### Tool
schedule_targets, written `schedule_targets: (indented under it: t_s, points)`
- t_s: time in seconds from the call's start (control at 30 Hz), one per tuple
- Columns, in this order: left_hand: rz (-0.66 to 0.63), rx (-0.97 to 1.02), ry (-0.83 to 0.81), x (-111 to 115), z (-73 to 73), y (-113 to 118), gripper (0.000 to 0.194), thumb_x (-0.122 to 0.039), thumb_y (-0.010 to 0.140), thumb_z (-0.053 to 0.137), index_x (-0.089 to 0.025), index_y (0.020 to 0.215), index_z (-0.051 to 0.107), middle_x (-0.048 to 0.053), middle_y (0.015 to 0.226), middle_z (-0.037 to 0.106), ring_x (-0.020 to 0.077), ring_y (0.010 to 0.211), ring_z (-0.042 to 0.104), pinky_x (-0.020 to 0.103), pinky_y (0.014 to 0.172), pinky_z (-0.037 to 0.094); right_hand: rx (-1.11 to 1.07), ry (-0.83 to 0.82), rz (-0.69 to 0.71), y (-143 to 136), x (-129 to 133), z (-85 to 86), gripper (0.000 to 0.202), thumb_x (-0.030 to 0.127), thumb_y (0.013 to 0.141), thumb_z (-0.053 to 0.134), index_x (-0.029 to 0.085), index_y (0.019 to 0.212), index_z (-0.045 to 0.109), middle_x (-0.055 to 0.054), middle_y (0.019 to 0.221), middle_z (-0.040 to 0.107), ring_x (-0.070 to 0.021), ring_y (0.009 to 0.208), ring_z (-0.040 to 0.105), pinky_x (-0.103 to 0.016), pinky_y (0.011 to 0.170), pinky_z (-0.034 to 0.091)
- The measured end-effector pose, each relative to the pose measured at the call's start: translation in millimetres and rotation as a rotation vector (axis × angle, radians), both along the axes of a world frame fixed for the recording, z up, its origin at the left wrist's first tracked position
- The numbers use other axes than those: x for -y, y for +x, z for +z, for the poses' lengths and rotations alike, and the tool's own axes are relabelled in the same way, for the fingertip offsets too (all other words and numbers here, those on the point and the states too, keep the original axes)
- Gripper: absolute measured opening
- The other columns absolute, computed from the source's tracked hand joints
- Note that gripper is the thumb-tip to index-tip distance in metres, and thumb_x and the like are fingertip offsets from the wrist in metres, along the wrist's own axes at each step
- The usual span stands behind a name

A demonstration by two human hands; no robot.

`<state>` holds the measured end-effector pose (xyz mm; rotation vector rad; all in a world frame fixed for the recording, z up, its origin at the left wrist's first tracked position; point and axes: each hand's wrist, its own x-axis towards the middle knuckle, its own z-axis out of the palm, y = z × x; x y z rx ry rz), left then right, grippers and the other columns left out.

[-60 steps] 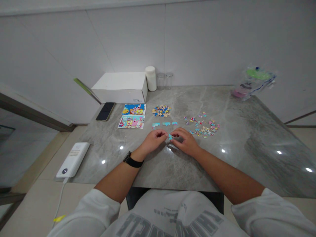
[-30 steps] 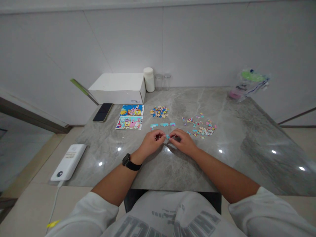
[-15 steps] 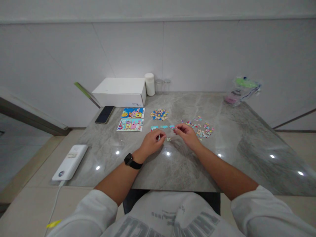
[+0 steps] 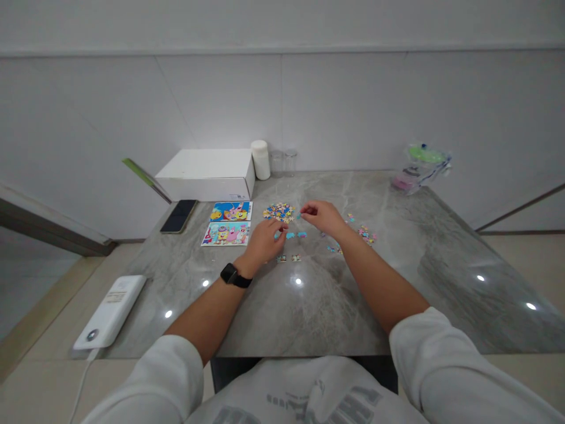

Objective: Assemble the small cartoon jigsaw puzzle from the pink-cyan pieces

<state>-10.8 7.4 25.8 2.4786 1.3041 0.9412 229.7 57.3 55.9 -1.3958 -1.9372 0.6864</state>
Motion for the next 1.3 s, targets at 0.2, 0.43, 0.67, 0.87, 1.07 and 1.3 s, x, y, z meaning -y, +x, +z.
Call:
schedule_targets:
  t_s: [0.2, 0.43, 0.67, 0.87, 1.07, 1.3]
  points:
    - [-0.019, -0.187, 0.000, -4.0, -24.0, -7.4, 0.021, -0.030, 0.102, 0.061, -0.022, 0.116, 0.074, 0.009, 0.116, 0.073, 0.0273, 0.107, 0.064, 0.045, 0.095, 0.050, 0.170, -0.017, 0.060, -12.8, -2.7, -32.6, 0.015, 0.012, 0.086, 0.070, 0.020, 0.092, 0.080, -0.002, 0.088, 0.080, -0.0156, 0.081, 0.070, -0.026, 0.077, 0.049]
    - [-0.059, -0.261, -0.029, -3.4, -21.5, -3.7, 0.029, -0.036, 0.102, 0.062, -0.024, 0.125, 0.073, 0.009, 0.127, 0.071, 0.0289, 0.116, 0.061, 0.047, 0.098, 0.048, 0.253, -0.078, 0.125, -11.0, 0.3, -40.1, 0.019, 0.014, 0.089, 0.068, 0.022, 0.100, 0.082, -0.003, 0.091, 0.081, -0.0163, 0.082, 0.070, -0.025, 0.079, 0.049]
    - [-0.094, -0.319, -0.059, 0.9, -19.5, -1.4, 0.032, -0.041, 0.104, 0.059, -0.025, 0.126, 0.075, 0.010, 0.124, 0.071, 0.0288, 0.110, 0.060, 0.049, 0.097, 0.047, 0.325, -0.119, 0.128, -16.5, 6.2, -34.4, 0.017, 0.014, 0.089, 0.070, 0.021, 0.100, 0.081, -0.003, 0.096, 0.081, -0.0168, 0.087, 0.072, -0.025, 0.080, 0.049]
    - [-0.101, -0.337, -0.046, -0.8, -22.8, -2.3, 0.032, -0.042, 0.105, 0.058, -0.025, 0.125, 0.076, 0.010, 0.124, 0.072, 0.0290, 0.109, 0.060, 0.048, 0.095, 0.047, 0.388, -0.096, 0.108, -20.2, 7.0, -40.1, 0.015, 0.016, 0.091, 0.070, 0.023, 0.097, 0.081, -0.004, 0.097, 0.082, -0.0191, 0.089, 0.073, -0.027, 0.081, 0.050]
    - [-0.100, -0.344, -0.049, -1.3, -24.6, -1.7, 0.032, -0.042, 0.104, 0.059, -0.025, 0.126, 0.076, 0.010, 0.124, 0.071, 0.0290, 0.110, 0.060, 0.048, 0.095, 0.047, 0.460, -0.079, 0.073, -22.1, 7.9, -44.7, 0.015, 0.020, 0.091, 0.068, 0.022, 0.099, 0.081, -0.006, 0.101, 0.081, -0.0203, 0.092, 0.071, -0.028, 0.083, 0.049]
    - [-0.101, -0.309, -0.078, -0.6, -24.1, -1.5, 0.030, -0.039, 0.104, 0.059, -0.026, 0.125, 0.076, 0.010, 0.123, 0.071, 0.0278, 0.109, 0.060, 0.047, 0.096, 0.047, 0.501, -0.039, 0.106, -19.0, 9.3, -38.7, 0.015, 0.023, 0.092, 0.069, 0.022, 0.102, 0.081, -0.007, 0.103, 0.078, -0.0211, 0.094, 0.069, -0.030, 0.088, 0.048]
